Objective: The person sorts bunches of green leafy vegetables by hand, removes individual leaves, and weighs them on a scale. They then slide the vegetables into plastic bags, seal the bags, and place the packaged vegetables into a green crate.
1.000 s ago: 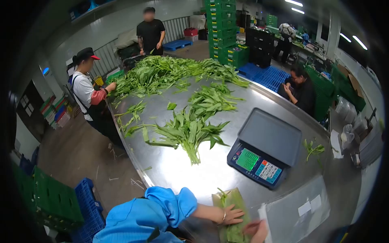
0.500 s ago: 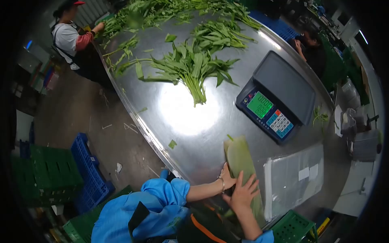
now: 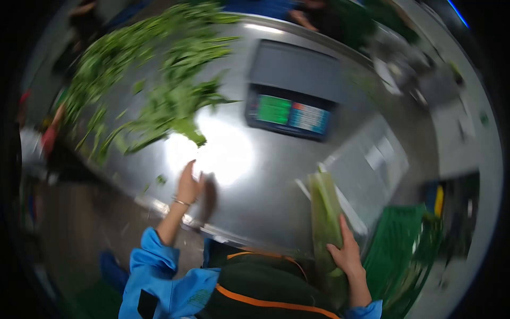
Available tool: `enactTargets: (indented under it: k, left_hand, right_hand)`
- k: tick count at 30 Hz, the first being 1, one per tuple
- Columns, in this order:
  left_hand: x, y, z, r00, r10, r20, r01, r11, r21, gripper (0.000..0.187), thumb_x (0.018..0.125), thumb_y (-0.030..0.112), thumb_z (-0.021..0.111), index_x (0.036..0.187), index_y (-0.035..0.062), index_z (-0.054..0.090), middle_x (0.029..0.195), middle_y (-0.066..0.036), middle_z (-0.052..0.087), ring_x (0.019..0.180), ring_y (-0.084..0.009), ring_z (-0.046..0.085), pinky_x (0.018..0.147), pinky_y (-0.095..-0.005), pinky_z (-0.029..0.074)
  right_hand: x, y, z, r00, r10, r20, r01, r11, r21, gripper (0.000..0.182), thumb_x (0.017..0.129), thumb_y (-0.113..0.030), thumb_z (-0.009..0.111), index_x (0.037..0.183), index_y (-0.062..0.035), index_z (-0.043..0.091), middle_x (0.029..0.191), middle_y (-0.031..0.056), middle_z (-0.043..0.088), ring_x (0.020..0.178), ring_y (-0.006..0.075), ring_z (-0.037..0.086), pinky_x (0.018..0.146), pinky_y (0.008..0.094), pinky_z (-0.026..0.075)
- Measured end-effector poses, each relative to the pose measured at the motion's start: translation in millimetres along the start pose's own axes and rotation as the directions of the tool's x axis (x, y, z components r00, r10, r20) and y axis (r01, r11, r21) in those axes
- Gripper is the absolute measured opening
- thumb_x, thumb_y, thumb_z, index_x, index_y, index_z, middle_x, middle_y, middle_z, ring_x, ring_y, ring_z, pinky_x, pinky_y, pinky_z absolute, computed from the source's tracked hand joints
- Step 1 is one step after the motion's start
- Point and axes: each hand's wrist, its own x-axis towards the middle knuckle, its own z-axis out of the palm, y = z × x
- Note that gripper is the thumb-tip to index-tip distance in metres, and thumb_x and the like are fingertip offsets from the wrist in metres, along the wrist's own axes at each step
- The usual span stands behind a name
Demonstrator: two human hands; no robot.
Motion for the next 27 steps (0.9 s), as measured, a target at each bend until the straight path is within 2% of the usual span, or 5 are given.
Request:
enactTargets:
  k: [3, 12, 17, 24, 27]
  left_hand:
    - [1.9, 104.6, 94.7, 0.739, 0.614, 0.279, -0.525, 0.783, -0.333, 0.029, 0.072, 0.011, 0.065, 0.1, 0.0058, 0.059, 0.096, -0.012, 0.059, 0.09, -0.0278, 0.056, 0.08, -0.0354, 0.045]
    - [26.1, 220.8, 282.1, -0.121, 0.864, 0.488, -0.657, 0.299, -0.692, 0.029, 0.069, 0.031, 0.069, 0.092, 0.0134, 0.063, 0.084, -0.005, 0.06, 0.083, -0.0234, 0.056, 0.079, -0.0418, 0.04]
    - [23.9, 232.0, 298.8, 0.197, 0.682, 0.704, -0.454, 0.7, -0.551, 0.018, 0.07, 0.029, 0.069, 0.075, 0.0115, 0.064, 0.074, -0.007, 0.06, 0.081, -0.0238, 0.055, 0.079, -0.0401, 0.04]
    - [-47.2, 233.1, 256.9, 0.035, 0.901, 0.433, -0.671, 0.342, -0.657, 0.013, 0.076, 0.019, 0.061, 0.081, 0.0067, 0.059, 0.076, -0.01, 0.055, 0.077, -0.0277, 0.051, 0.069, -0.0366, 0.041]
    - [-38.2, 276.8, 204.0, 0.568, 0.777, 0.271, -0.503, 0.588, -0.633, 0.007, 0.075, 0.012, 0.061, 0.078, 0.0065, 0.056, 0.073, -0.009, 0.051, 0.073, -0.0266, 0.048, 0.064, -0.0374, 0.037]
  right_hand:
    - [-48.2, 15.7, 2.6, 0.983, 0.183, 0.014, -0.183, 0.982, 0.045, 0.081, 0.068, -0.009, 0.066, 0.137, -0.0201, 0.025, 0.127, 0.0186, 0.042, 0.115, 0.0355, 0.042, 0.095, 0.0369, 0.038]
    - [-175.4, 41.8, 36.0, 0.861, 0.48, -0.168, -0.427, 0.862, 0.272, 0.078, 0.067, -0.009, 0.068, 0.135, -0.0084, 0.029, 0.123, 0.0191, 0.045, 0.112, 0.0329, 0.047, 0.094, 0.0366, 0.039]
    - [-189.1, 44.8, 36.7, 0.787, 0.602, -0.135, -0.5, 0.75, 0.432, 0.075, 0.068, -0.007, 0.066, 0.134, -0.0088, 0.031, 0.124, 0.0208, 0.044, 0.116, 0.0332, 0.043, 0.096, 0.0366, 0.036]
    - [-160.7, 47.5, 17.3, 0.905, 0.424, -0.035, -0.395, 0.868, 0.3, 0.073, 0.072, -0.012, 0.064, 0.135, -0.0182, 0.029, 0.127, 0.0255, 0.037, 0.115, 0.0407, 0.041, 0.095, 0.0398, 0.037]
    - [-154.3, 42.2, 22.8, 0.902, 0.423, -0.084, -0.382, 0.876, 0.295, 0.073, 0.072, -0.012, 0.064, 0.135, -0.0195, 0.029, 0.127, 0.0232, 0.038, 0.112, 0.0389, 0.044, 0.091, 0.0396, 0.041]
